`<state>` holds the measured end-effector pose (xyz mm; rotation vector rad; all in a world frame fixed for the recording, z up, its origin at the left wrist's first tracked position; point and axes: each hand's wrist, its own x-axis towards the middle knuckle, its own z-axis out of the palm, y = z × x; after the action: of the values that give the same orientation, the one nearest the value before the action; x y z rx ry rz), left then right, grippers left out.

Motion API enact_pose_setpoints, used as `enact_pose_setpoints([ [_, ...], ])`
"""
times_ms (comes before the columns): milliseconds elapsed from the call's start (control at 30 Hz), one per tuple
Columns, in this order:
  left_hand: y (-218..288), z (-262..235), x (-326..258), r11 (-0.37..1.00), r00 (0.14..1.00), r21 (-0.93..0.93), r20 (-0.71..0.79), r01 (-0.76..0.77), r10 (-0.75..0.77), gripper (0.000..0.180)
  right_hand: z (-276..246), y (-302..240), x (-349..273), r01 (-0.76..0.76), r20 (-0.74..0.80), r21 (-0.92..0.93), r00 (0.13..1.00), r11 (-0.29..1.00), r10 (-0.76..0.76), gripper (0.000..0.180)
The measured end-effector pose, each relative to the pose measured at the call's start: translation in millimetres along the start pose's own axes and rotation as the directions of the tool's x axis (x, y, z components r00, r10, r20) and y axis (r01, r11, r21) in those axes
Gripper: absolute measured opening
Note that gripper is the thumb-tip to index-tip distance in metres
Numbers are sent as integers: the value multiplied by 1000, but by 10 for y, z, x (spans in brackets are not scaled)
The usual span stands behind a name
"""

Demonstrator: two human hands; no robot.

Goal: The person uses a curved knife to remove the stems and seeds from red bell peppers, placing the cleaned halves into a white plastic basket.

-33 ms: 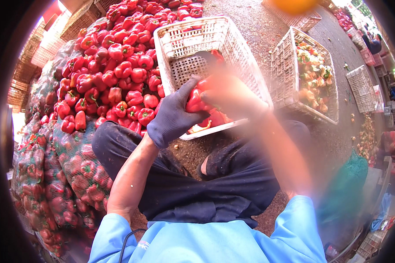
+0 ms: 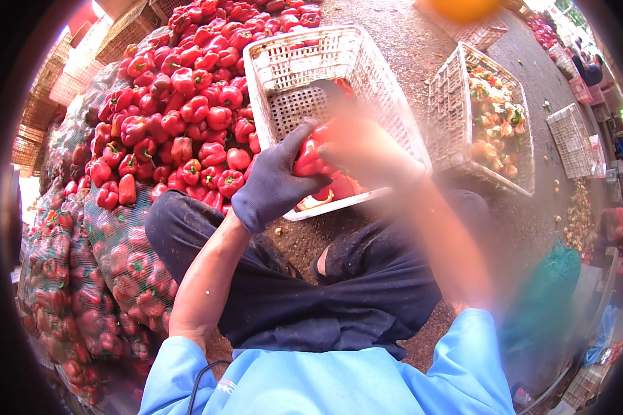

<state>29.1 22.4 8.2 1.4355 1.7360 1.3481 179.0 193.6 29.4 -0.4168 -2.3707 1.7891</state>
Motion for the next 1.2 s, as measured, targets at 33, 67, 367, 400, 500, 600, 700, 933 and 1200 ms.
enact_pose_setpoints([
  [33, -5, 0, -3, 1000, 1000, -11, 6, 9, -9, 83, -10, 31, -16, 12, -10, -12, 1000, 1000, -13, 26],
  [67, -12, -4, -12, 1000, 1000, -20, 9, 20, -19, 85, 18, -69, -29, -82, -33, 83, 996, 993, 85, 23],
  [367, -74, -200, 8, 797, 947, -513, 120, 317, -299, 81, -318, -222, -204, -184, -30, 456, 975, 871, 221, 51],
  [400, -157, -144, 49, 849, 958, -452, 42, 273, -285, 84, -379, -200, -184, -175, -35, 447, 977, 878, 212, 50],
  [500, -347, -28, 120, 914, 991, 398, -133, 72, -20, 95, -312, 73, -113, 133, -135, 139, 984, 981, -114, 52],
  [600, -360, 69, 99, 978, 983, 118, -93, 172, -161, 69, -127, 167, -141, -89, -283, 339, 940, 937, 192, 47],
  [700, -165, 65, 137, 622, 843, -575, 294, 532, -450, 47, 79, 286, -44, -61, -379, 375, 900, 925, 213, 39],
  [933, -128, 48, 138, 469, 831, -699, 352, 540, -432, 33, 441, 189, 71, -271, -337, 418, 840, 867, 425, 30],
  [1200, -45, 106, 125, 521, 862, -710, 249, 473, -442, 38, 250, 618, 97, 8, -359, 264, 929, 964, 90, 56],
])
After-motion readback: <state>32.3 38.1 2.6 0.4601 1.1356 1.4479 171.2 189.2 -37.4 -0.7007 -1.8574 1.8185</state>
